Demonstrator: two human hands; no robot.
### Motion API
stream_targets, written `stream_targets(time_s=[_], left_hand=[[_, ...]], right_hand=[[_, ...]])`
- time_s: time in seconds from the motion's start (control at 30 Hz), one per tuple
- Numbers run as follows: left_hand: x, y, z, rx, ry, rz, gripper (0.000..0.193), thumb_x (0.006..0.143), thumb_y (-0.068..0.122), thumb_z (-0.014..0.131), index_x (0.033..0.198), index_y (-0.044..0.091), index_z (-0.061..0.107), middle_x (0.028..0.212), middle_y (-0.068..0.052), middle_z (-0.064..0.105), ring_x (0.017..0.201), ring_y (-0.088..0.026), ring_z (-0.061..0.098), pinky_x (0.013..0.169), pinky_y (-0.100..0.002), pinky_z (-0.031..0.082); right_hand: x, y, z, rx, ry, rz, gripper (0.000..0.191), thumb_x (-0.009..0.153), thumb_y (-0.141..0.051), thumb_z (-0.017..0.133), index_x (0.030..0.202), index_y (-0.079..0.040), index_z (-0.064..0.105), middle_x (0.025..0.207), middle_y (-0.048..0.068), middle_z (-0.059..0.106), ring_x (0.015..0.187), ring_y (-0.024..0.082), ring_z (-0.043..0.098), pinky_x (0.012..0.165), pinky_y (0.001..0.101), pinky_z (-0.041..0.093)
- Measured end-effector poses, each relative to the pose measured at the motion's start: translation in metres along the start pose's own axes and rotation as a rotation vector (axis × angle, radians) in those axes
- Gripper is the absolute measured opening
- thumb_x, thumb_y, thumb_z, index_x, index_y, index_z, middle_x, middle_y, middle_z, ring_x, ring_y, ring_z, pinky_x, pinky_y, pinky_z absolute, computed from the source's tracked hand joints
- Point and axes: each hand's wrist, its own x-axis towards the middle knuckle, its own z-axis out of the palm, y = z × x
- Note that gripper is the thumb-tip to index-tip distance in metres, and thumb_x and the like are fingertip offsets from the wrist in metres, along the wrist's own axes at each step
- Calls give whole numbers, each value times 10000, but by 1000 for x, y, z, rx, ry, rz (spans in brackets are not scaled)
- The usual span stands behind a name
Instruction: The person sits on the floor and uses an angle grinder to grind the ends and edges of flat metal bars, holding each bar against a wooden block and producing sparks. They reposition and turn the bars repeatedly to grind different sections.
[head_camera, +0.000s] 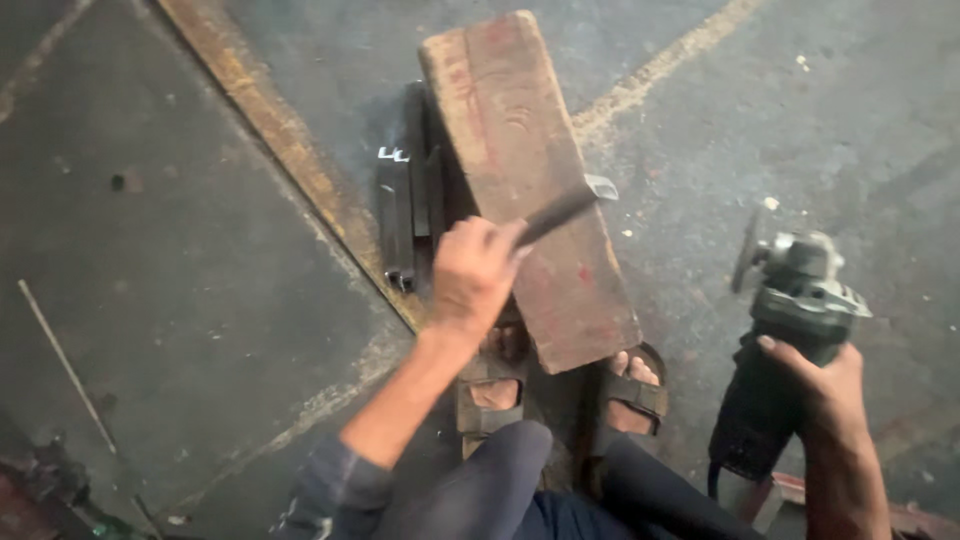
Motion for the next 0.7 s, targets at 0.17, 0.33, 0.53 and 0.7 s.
stream_targets(time_s=[0.17, 0.33, 0.53, 0.7], left_hand=[[2, 17, 31, 266, 90, 236, 259, 816, 108, 714, 1063, 181, 684, 1058, -52, 626, 1036, -264, 616, 821, -407, 483], [-2, 11, 32, 191, 6, 235, 412, 867, 142, 701, 1278, 107, 702, 1087, -54, 627, 1041, -252, 602, 828, -418, 472], [-12, 22, 39, 211, -59, 304, 437, 849, 95, 672, 1281, 131, 722, 1047, -40, 625, 1016, -241, 610, 828, -415, 480], [-21, 28, 42, 204, -58, 314, 424, 850, 96, 671, 1269, 126, 729, 1023, -33, 626, 1005, -239, 611, 822, -417, 482]], right_hand=[[-4, 2, 6, -99, 39, 52, 428, 789, -126, 789, 1166, 31, 661, 951, 137, 707, 787, 240, 713, 694, 397, 581], [-10, -8, 14, -403, 104, -64, 520, 751, -208, 840, 1190, 15, 673, 1024, 114, 729, 886, 188, 692, 786, 348, 559], [-23, -31, 38, -586, 162, -148, 681, 715, -281, 874, 1296, -12, 642, 1123, 111, 746, 1021, 185, 708, 892, 338, 552], [-29, -60, 66, -667, 166, -149, 716, 713, -287, 862, 1318, -1, 609, 1100, 158, 754, 1021, 213, 733, 889, 351, 552]])
